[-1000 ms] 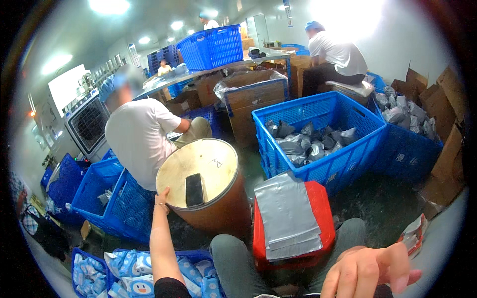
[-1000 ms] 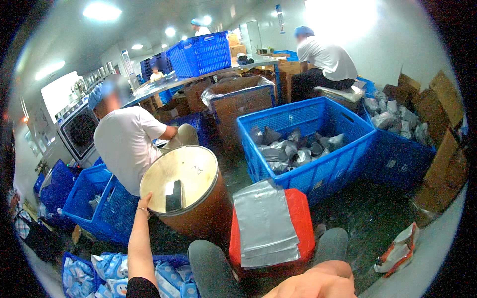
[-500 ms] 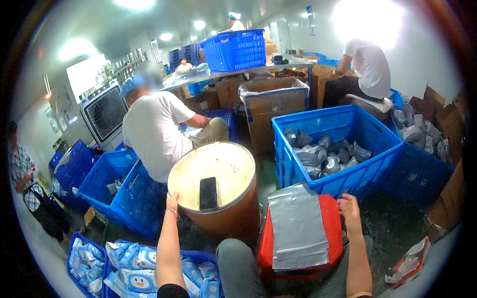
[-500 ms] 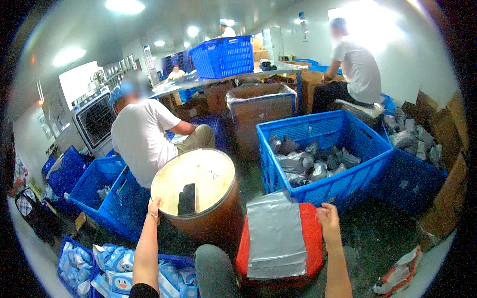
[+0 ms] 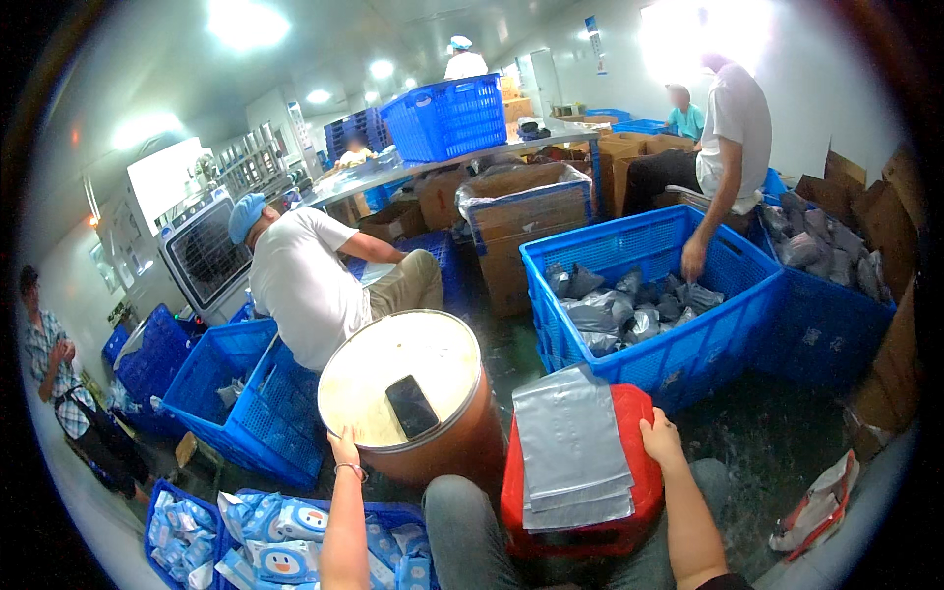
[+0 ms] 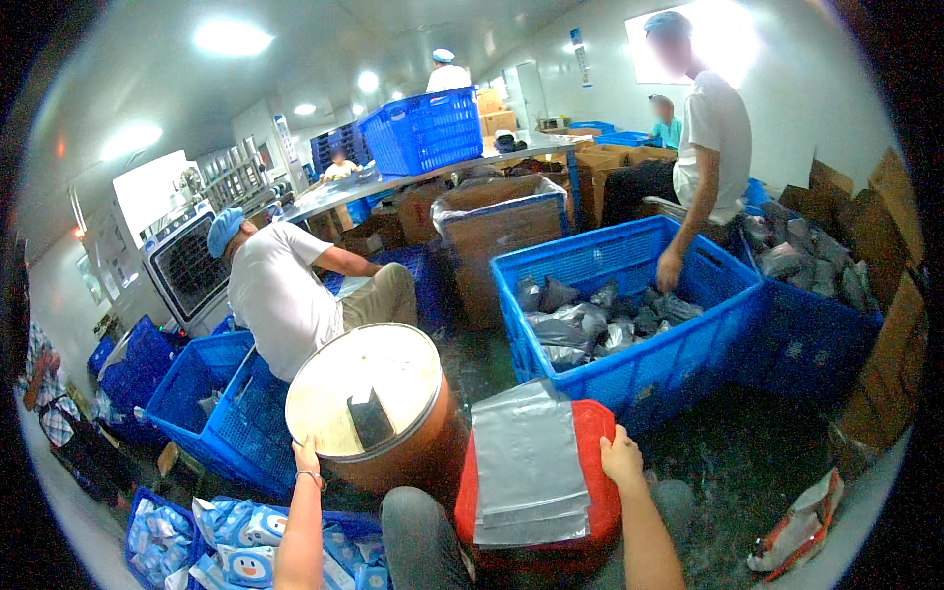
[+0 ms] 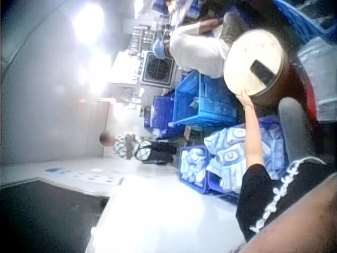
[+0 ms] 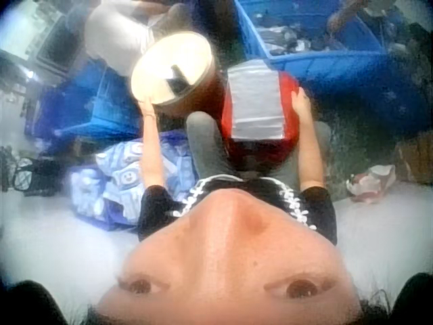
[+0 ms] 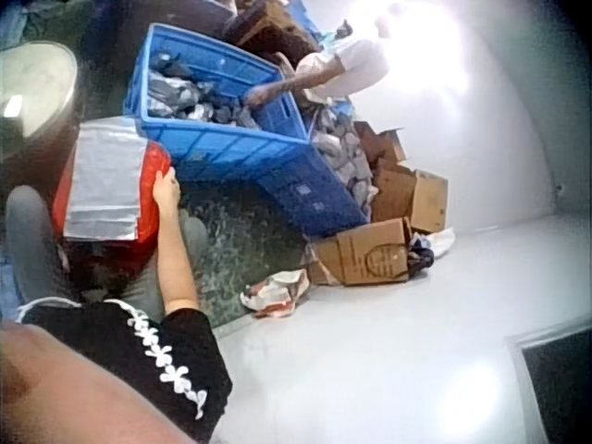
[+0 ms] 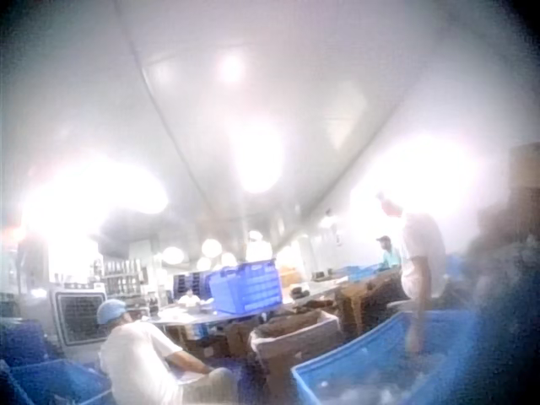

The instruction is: The person picks up packs of wet wipes from a blue basket and inserts them into gray plastic shipping bags held on their lap, occasionally moving plastic baskets across the floor.

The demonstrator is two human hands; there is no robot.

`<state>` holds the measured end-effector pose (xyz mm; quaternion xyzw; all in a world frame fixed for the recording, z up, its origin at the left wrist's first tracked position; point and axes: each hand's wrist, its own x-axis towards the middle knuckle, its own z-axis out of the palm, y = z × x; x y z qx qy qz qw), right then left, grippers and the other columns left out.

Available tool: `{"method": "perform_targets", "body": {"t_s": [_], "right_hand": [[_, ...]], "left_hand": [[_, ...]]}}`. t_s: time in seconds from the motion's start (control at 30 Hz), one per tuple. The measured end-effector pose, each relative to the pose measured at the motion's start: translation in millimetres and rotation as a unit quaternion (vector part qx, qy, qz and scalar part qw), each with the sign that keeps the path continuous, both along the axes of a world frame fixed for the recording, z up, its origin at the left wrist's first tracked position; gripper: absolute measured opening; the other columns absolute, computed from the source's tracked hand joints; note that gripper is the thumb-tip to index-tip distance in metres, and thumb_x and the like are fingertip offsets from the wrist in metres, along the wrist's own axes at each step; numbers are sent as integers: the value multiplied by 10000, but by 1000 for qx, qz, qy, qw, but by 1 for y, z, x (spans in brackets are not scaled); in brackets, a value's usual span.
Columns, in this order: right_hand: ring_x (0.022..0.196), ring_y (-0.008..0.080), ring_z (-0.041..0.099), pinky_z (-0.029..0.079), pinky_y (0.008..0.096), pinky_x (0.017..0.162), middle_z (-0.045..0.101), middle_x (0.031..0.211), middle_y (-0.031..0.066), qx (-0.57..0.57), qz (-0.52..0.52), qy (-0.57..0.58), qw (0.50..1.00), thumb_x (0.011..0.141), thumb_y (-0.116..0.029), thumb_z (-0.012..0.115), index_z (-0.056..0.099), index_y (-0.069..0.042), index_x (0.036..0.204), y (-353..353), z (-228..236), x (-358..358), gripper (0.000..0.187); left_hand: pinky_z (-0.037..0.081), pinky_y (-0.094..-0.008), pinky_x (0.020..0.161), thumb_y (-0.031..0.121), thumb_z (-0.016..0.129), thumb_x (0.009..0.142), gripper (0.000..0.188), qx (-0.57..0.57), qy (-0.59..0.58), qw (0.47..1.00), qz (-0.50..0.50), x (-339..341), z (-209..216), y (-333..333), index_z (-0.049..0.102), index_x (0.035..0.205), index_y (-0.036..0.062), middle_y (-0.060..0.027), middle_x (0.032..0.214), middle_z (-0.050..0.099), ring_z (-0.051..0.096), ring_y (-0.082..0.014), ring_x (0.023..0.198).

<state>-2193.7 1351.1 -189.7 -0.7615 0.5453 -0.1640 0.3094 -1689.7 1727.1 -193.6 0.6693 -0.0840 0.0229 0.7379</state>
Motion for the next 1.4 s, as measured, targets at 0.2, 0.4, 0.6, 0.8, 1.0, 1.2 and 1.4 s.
{"method": "perform_targets", "body": {"t_s": [0.2, 0.4, 0.6, 0.8, 1.0, 1.2, 1.4], "right_hand": [[1072, 496, 561, 445, 528, 923, 586, 1184, 301, 18, -8, -33, 999, 937, -441, 465, 394, -141, 1391, 6, -7, 2, 549], [1056, 512, 555, 447, 536, 905, 603, 1130, 309, 12, -14, -12, 1000, 963, -534, 372, 450, -106, 1323, -3, -24, -8, 564], [1085, 525, 528, 434, 537, 920, 586, 1160, 309, 8, -12, -36, 999, 957, -566, 374, 495, -109, 1275, -5, -20, 1, 570], [1119, 458, 549, 440, 485, 931, 602, 1196, 242, 46, -13, -51, 998, 963, -570, 381, 545, -81, 1250, -18, -32, -8, 590], [1138, 351, 557, 411, 403, 968, 614, 1199, 203, 65, 16, -130, 989, 978, -546, 389, 563, -54, 1248, -24, -40, -19, 588], [1168, 357, 542, 400, 405, 986, 585, 1247, 215, 78, -21, -87, 993, 977, -565, 372, 539, -38, 1275, -25, -38, -31, 629], [1154, 390, 551, 417, 432, 962, 597, 1220, 227, 62, -25, -68, 995, 964, -588, 370, 555, -39, 1241, -22, -38, -21, 642]], "left_hand": [[414, -377, 1014, 48, 538, 904, 500, 47, -17, 995, 84, -43, 6, 4, 342, 1347, -73, -212, 1328, 488, 522, -290, 1175], [374, -401, 1052, 29, 523, 896, 546, -27, -65, 991, 117, -79, 6, -14, 293, 1376, -91, -243, 1355, 450, 486, -314, 1222], [408, -399, 1018, 71, 508, 906, 520, -65, -82, 987, 125, -87, 7, -5, 336, 1372, -82, -230, 1362, 451, 507, -307, 1187], [407, -371, 995, 114, 585, 875, 492, -41, -93, 990, 95, -91, 6, -10, 436, 1312, -56, -177, 1300, 519, 521, -264, 1151], [384, -358, 1034, 60, 574, 864, 574, -90, -60, 994, 24, -78, 22, 8, 373, 1391, -48, -186, 1353, 486, 505, -271, 1201], [467, -329, 926, 98, 579, 868, 483, -62, -42, 997, -8, -58, 24, 35, 461, 1315, -43, -147, 1232, 571, 592, -226, 1059], [452, -327, 942, 134, 607, 877, 518, -23, -35, 998, -53, -28, 31, 69, 436, 1336, -37, -139, 1232, 569, 575, -227, 1076]]}}
